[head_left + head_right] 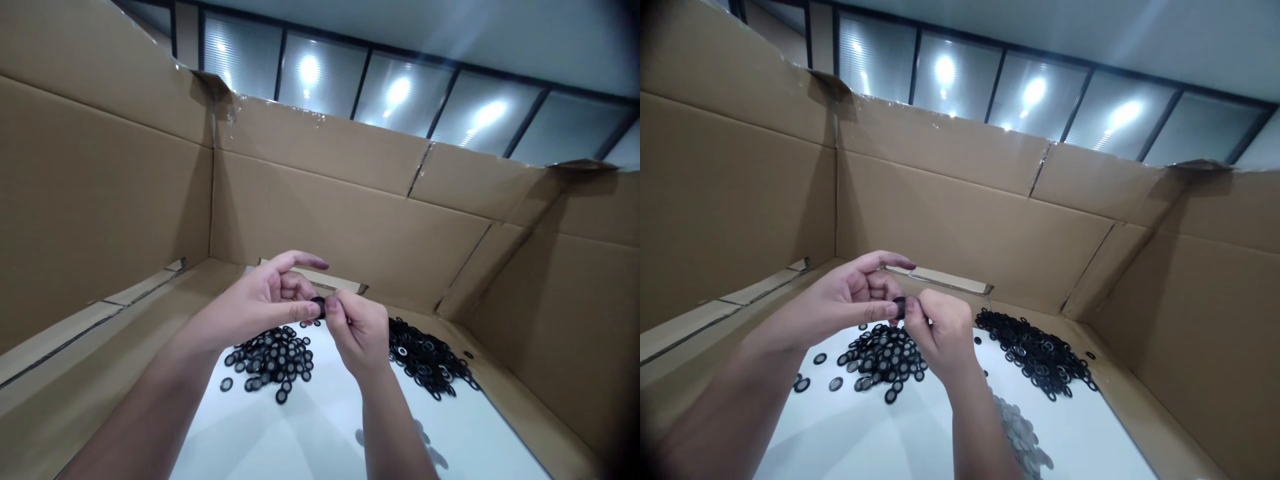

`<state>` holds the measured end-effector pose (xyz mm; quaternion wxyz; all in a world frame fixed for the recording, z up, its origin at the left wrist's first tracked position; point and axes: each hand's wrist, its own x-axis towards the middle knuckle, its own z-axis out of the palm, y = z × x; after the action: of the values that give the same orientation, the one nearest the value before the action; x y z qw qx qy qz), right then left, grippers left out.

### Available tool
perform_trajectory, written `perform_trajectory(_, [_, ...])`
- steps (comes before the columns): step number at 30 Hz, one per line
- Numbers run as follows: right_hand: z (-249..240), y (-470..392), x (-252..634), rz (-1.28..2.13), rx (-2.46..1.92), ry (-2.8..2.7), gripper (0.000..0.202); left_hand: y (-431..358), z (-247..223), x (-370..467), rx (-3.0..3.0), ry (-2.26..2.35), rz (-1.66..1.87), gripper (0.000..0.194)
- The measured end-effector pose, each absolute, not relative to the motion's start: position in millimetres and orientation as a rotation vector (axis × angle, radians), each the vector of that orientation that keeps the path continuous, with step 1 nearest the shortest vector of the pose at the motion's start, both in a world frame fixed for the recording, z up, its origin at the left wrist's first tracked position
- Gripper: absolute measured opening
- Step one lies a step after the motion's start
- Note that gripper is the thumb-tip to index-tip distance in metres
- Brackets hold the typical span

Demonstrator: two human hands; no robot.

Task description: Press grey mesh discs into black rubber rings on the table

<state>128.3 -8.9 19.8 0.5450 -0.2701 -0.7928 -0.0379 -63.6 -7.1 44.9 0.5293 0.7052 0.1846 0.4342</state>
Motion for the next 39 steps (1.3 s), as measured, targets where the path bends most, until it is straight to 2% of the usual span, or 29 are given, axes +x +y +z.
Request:
perform_trajectory(5, [20.8,-8.5,131.9,0.025,-0.738,-1.857,0.04,-5.5,44.5,-63.3,1.649,0.399,1.073,0.039])
perform_trajectory(10, [17.3,-4.5,124.8,-0.062,-0.813,-1.835,0.038,-2.5,43.3,-55.7,1.698,0.586,1.124,0.027])
perform_trajectory(19, [25.9,-13.6,136.2,0.1,-0.906,-1.787,0.043,15.0,32.7,-50.5,1.919,0.802,1.337,0.022])
perform_trajectory(22, [7.1,-18.9,139.0,0.258,-1.034,-2.086,0.032,12.9,32.9,-51.1,1.98,0.769,1.33,0.02])
perform_trajectory(27, [-68.7,-37.4,144.2,0.327,-1.371,-2.63,0.007,3.1,37.4,-55.8,2.06,0.762,1.291,0.019])
perform_trajectory(29, [-97.8,-48.0,146.4,0.328,-1.487,-2.659,0.019,0.3,38.9,-57.6,2.063,0.746,1.278,0.019])
perform_trajectory(31, [-118.3,-56.8,147.6,0.321,-1.536,-2.639,0.02,-0.8,39.2,-58.6,2.071,0.734,1.267,0.019])
perform_trajectory(35, [-128.9,-61.1,149.6,0.35,-1.547,-2.565,0.017,-0.3,36.3,-56.9,2.165,0.708,1.195,0.018])
perform_trajectory(39, [-102.9,-49.7,155.6,0.416,-1.513,-2.35,0.01,0.9,32.3,-51.9,2.304,0.693,1.048,0.016])
